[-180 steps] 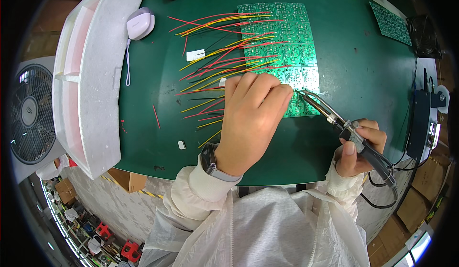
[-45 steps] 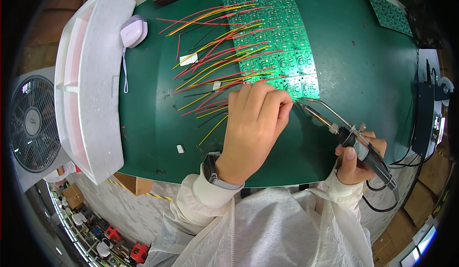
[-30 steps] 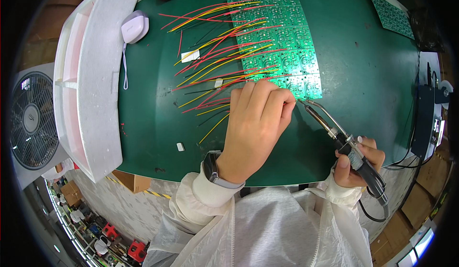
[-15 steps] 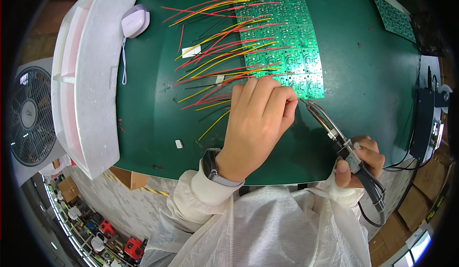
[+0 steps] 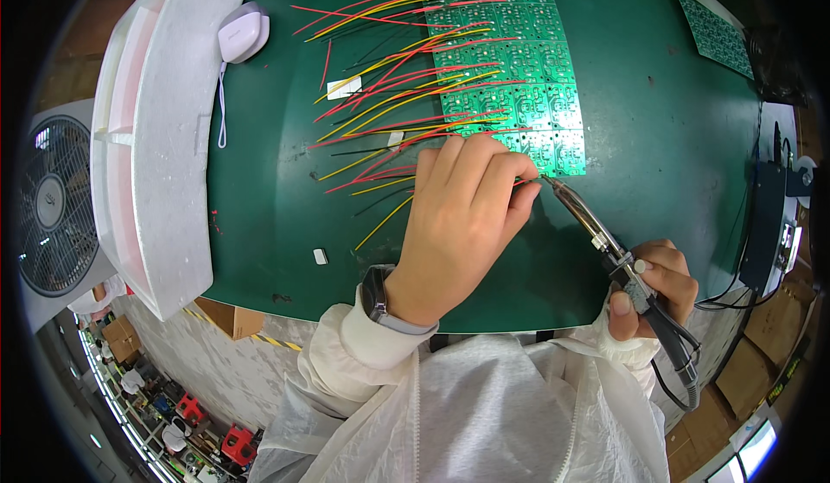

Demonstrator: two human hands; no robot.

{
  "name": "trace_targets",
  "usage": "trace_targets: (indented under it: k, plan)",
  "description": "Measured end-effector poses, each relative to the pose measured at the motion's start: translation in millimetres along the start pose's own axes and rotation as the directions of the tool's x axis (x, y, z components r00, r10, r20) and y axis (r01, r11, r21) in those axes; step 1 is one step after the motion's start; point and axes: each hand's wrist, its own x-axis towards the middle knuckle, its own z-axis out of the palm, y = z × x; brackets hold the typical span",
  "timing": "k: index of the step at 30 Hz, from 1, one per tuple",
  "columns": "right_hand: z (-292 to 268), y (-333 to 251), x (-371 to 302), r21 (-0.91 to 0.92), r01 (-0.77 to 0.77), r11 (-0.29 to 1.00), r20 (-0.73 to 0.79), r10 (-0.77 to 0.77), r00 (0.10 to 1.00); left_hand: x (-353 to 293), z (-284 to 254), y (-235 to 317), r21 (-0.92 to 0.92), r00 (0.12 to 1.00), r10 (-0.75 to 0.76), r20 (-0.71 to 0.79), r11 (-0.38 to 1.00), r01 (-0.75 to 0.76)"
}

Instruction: The person takes wires from a container and solders them onto circuit boards using a soldering iron.

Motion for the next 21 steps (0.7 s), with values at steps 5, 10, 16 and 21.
trace_targets:
  k: [5,10,16,21]
  plan:
    - [0.6,2.2,1.4,0.024,0.012,1.000,-0.006,-0.012,1.000,-0.6,1.0,-0.3,0.020,1.000,-0.003,0.004,1.000,0.002]
    - [-0.1,0.2,4.1,0.023,0.001,1.000,-0.003,-0.001,1.000,-1.1,1.7,0.3,0.019,1.000,-0.001,-0.009,1.000,0.001]
    - [-0.7,-0.3,8.1,0.013,0.014,1.000,0.015,-0.014,1.000,-0.2,2.1,0.6,0.011,0.999,0.010,-0.034,1.000,-0.010]
    - [0.3,-0.4,9.9,0.002,0.031,1.000,0.031,-0.031,0.999,-1.5,2.0,-1.1,0.013,0.999,0.003,-0.033,1.000,-0.002]
